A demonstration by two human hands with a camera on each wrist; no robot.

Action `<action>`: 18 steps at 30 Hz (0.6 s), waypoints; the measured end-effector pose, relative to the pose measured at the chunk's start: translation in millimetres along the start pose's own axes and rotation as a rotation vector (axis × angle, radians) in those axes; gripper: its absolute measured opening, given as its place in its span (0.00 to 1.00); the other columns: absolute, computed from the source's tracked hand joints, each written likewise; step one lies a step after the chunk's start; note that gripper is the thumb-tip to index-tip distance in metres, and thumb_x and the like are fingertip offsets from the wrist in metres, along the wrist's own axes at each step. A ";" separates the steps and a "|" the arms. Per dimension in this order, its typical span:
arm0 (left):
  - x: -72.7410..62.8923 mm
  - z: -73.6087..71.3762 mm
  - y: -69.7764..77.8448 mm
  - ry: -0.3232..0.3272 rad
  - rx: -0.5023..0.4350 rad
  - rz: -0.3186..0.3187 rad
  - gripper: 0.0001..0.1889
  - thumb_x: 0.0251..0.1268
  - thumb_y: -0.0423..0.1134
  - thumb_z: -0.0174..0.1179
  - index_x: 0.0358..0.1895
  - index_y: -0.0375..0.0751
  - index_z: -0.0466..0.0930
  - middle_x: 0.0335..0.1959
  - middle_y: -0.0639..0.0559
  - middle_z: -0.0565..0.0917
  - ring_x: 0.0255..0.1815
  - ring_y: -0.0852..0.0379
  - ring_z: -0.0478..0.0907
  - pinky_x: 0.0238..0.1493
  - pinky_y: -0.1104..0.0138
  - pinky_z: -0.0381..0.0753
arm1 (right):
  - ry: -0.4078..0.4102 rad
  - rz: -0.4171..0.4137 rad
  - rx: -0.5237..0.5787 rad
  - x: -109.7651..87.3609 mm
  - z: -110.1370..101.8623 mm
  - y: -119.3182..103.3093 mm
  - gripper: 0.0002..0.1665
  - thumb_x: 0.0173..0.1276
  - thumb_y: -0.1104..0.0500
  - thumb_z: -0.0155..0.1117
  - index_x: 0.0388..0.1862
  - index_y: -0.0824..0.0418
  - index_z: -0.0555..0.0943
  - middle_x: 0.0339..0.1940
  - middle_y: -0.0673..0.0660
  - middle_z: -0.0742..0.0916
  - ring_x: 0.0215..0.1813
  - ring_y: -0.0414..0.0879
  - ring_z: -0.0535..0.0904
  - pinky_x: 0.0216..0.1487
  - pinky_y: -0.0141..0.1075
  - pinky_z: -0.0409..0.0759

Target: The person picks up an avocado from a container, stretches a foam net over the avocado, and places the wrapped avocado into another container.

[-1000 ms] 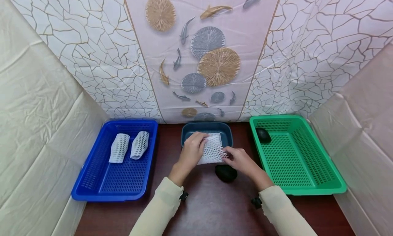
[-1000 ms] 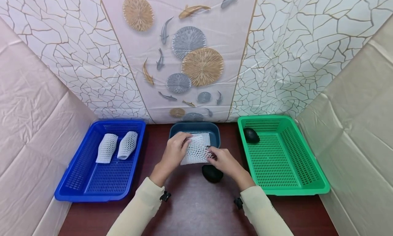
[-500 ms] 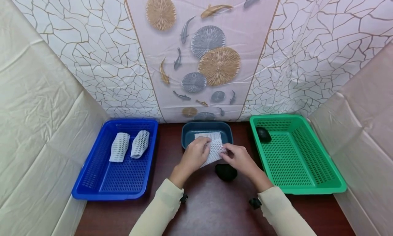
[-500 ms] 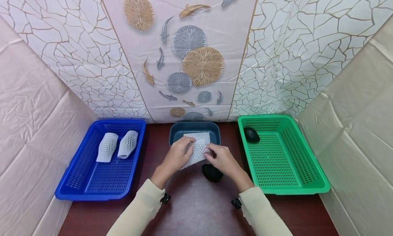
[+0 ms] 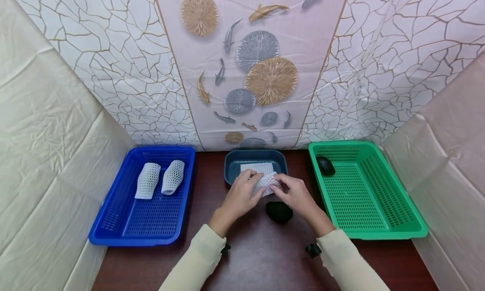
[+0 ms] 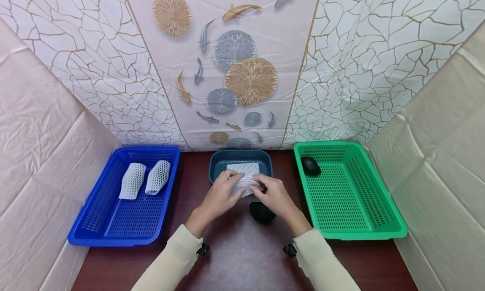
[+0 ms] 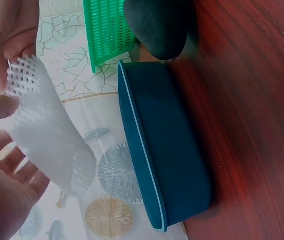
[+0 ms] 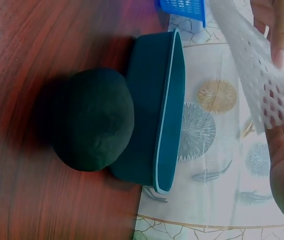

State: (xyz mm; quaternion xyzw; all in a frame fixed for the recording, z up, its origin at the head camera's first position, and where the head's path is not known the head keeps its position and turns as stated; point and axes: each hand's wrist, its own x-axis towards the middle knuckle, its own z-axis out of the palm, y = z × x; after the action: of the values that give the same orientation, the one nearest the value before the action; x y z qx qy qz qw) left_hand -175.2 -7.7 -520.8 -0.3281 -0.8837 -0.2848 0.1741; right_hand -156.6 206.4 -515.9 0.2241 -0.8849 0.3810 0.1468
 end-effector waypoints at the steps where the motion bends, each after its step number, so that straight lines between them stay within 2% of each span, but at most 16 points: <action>1: -0.3 0.6 0.1 0.009 -0.016 0.008 0.20 0.69 0.41 0.69 0.61 0.38 0.83 0.52 0.48 0.82 0.53 0.52 0.80 0.57 0.57 0.82 | -0.003 -0.008 0.007 0.3 -0.7 -0.4 0.14 0.67 0.64 0.73 0.51 0.62 0.85 0.40 0.55 0.90 0.33 0.37 0.78 0.36 0.34 0.83; 6: -1.2 4.0 0.1 0.044 -0.080 0.029 0.15 0.72 0.36 0.65 0.58 0.37 0.83 0.49 0.47 0.85 0.50 0.53 0.83 0.52 0.61 0.85 | -0.047 -0.027 -0.002 0.0 -0.7 1.5 0.19 0.67 0.64 0.73 0.56 0.62 0.81 0.40 0.56 0.89 0.34 0.38 0.81 0.35 0.34 0.83; 10: -0.9 5.5 -1.5 0.074 -0.122 0.010 0.13 0.74 0.34 0.63 0.57 0.37 0.84 0.48 0.47 0.85 0.48 0.53 0.84 0.50 0.61 0.85 | -0.097 -0.005 -0.043 -3.3 3.2 8.0 0.22 0.66 0.64 0.74 0.56 0.62 0.79 0.41 0.58 0.89 0.37 0.42 0.86 0.36 0.35 0.85; 15: 1.3 1.6 -3.3 0.114 -0.148 -0.036 0.11 0.73 0.33 0.64 0.54 0.38 0.85 0.46 0.46 0.86 0.45 0.53 0.84 0.48 0.61 0.86 | -0.155 0.036 -0.049 -8.6 6.0 15.1 0.17 0.65 0.65 0.75 0.51 0.62 0.80 0.40 0.58 0.90 0.38 0.45 0.89 0.38 0.36 0.87; 18: 2.3 -1.2 -4.3 0.136 -0.157 -0.061 0.10 0.72 0.32 0.64 0.53 0.38 0.85 0.45 0.46 0.86 0.45 0.53 0.85 0.47 0.62 0.86 | -0.187 0.036 -0.059 -12.3 7.4 19.5 0.13 0.66 0.65 0.74 0.47 0.61 0.81 0.39 0.56 0.90 0.38 0.44 0.88 0.39 0.35 0.87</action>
State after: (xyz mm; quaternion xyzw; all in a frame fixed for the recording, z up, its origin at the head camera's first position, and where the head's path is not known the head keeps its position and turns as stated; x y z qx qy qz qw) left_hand -179.7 -10.0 -520.4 -0.2935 -0.8543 -0.3801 0.1988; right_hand -156.7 216.2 -538.0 0.2382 -0.9095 0.3349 0.0631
